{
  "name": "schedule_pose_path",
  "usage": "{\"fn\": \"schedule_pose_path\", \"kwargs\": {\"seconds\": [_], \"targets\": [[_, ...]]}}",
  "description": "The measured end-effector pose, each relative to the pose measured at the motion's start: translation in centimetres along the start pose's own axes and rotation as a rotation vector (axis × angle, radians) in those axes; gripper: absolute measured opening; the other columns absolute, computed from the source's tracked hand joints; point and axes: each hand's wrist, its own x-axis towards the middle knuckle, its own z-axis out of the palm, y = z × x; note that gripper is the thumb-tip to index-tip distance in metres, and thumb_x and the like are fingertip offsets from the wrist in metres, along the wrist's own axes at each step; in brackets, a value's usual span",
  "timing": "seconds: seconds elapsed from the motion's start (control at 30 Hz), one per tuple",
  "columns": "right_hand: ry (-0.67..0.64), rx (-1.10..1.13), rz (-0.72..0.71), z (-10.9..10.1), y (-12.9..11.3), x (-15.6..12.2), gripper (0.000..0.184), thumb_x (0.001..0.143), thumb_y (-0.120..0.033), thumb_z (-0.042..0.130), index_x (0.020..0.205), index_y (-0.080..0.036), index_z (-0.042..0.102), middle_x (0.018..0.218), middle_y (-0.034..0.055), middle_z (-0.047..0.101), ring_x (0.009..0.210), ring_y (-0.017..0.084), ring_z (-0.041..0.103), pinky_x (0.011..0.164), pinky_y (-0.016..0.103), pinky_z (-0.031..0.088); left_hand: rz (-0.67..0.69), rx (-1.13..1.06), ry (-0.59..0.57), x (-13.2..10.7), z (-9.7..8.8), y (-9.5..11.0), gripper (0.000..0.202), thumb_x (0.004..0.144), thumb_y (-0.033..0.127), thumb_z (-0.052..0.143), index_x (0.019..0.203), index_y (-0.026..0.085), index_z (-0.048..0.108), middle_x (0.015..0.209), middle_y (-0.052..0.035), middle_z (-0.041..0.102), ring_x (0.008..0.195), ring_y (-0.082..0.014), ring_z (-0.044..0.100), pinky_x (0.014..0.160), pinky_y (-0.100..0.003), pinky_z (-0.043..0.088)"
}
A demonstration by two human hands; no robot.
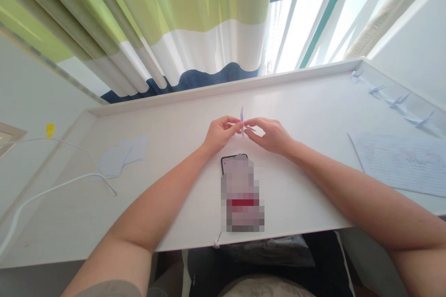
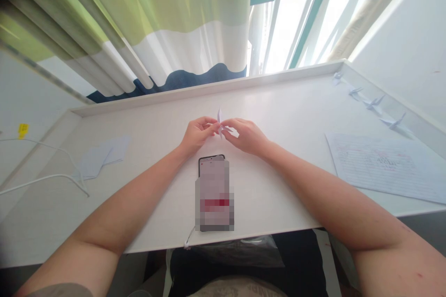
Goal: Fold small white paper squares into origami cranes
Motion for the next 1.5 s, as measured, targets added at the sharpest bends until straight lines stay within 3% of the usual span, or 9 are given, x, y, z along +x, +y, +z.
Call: {"fn": "schedule_pose_path", "kwargs": {"seconds": [0.2, 0.47, 0.8, 0.97, 1.17, 1.33, 1.5], "targets": [[0.067, 0.31, 0.234, 0.5, -0.7, 0.1, 0.029, 0.093, -0.052, 0.075, 0.097, -0.024, 0.075, 0.098, 0.0068, 0.083, 0.09, 0.025, 0.079, 0.09, 0.046, 0.064, 0.04, -0.007, -0.001, 0.2, -0.2, -0.6, 0.045, 0.075, 0.059, 0.092, 0.091, 0.019, 0.078, 0.07, -0.0017, 0.074, 0.071, -0.0155, 0.07, 0.072, -0.031, 0.05], [0.072, 0.525, 0.398, 0.7, -0.8, 0.4, 0.048, 0.086, -0.069, 0.077, 0.089, -0.021, 0.073, 0.087, 0.0073, 0.081, 0.079, 0.022, 0.074, 0.076, 0.04, 0.057, 0.053, 0.006, 0.007, 0.2, 0.0, -0.8, 0.042, 0.075, 0.057, 0.092, 0.086, 0.019, 0.077, 0.074, -0.002, 0.075, 0.073, -0.0166, 0.072, 0.07, -0.03, 0.051], [0.035, 0.683, 0.532, 0.3, -0.6, 0.8, 0.047, 0.079, -0.067, 0.084, 0.086, -0.02, 0.08, 0.085, 0.0043, 0.078, 0.076, 0.017, 0.066, 0.072, 0.032, 0.05, 0.073, 0.068, 0.06, 0.1, 0.0, -0.7, 0.037, 0.077, 0.052, 0.091, 0.084, 0.018, 0.078, 0.08, -0.0038, 0.076, 0.073, -0.0141, 0.065, 0.068, -0.028, 0.049], [0.034, 0.686, 0.528, 0.1, -0.7, 0.9, 0.042, 0.078, -0.062, 0.086, 0.082, -0.021, 0.081, 0.082, 0.0033, 0.078, 0.074, 0.016, 0.066, 0.075, 0.032, 0.054, 0.066, 0.046, 0.041, 0.1, 0.0, -0.7, 0.037, 0.079, 0.051, 0.09, 0.084, 0.018, 0.076, 0.08, -0.0043, 0.076, 0.076, -0.0155, 0.068, 0.07, -0.028, 0.051], [0.0, 0.862, 0.57, 0.4, -0.6, 0.9, 0.046, 0.069, -0.058, 0.096, 0.091, -0.02, 0.08, 0.09, 0.0056, 0.082, 0.081, 0.019, 0.074, 0.083, 0.037, 0.061, 0.094, 0.046, 0.048, 0.1, 0.0, -0.8, 0.036, 0.075, 0.045, 0.094, 0.09, 0.019, 0.075, 0.081, -0.0023, 0.075, 0.073, -0.0125, 0.064, 0.069, -0.027, 0.047], [0.01, 0.861, 0.608, 0.2, -0.6, 1.0, 0.048, 0.062, -0.054, 0.102, 0.086, -0.02, 0.077, 0.081, 0.0039, 0.081, 0.072, 0.017, 0.073, 0.075, 0.034, 0.06, 0.088, 0.033, 0.036, 0.0, 0.0, -0.6, 0.036, 0.074, 0.044, 0.095, 0.09, 0.019, 0.075, 0.081, -0.0022, 0.074, 0.073, -0.0121, 0.063, 0.069, -0.027, 0.047], [0.005, 0.881, 0.622, 0.1, -0.7, 1.1, 0.052, 0.061, -0.057, 0.101, 0.087, -0.02, 0.076, 0.082, 0.005, 0.081, 0.074, 0.019, 0.074, 0.077, 0.036, 0.062, 0.066, 0.006, 0.02, 0.0, 0.0, -0.5, 0.038, 0.075, 0.048, 0.094, 0.091, 0.019, 0.077, 0.082, -0.0031, 0.077, 0.076, -0.0142, 0.068, 0.073, -0.029, 0.05]]}}
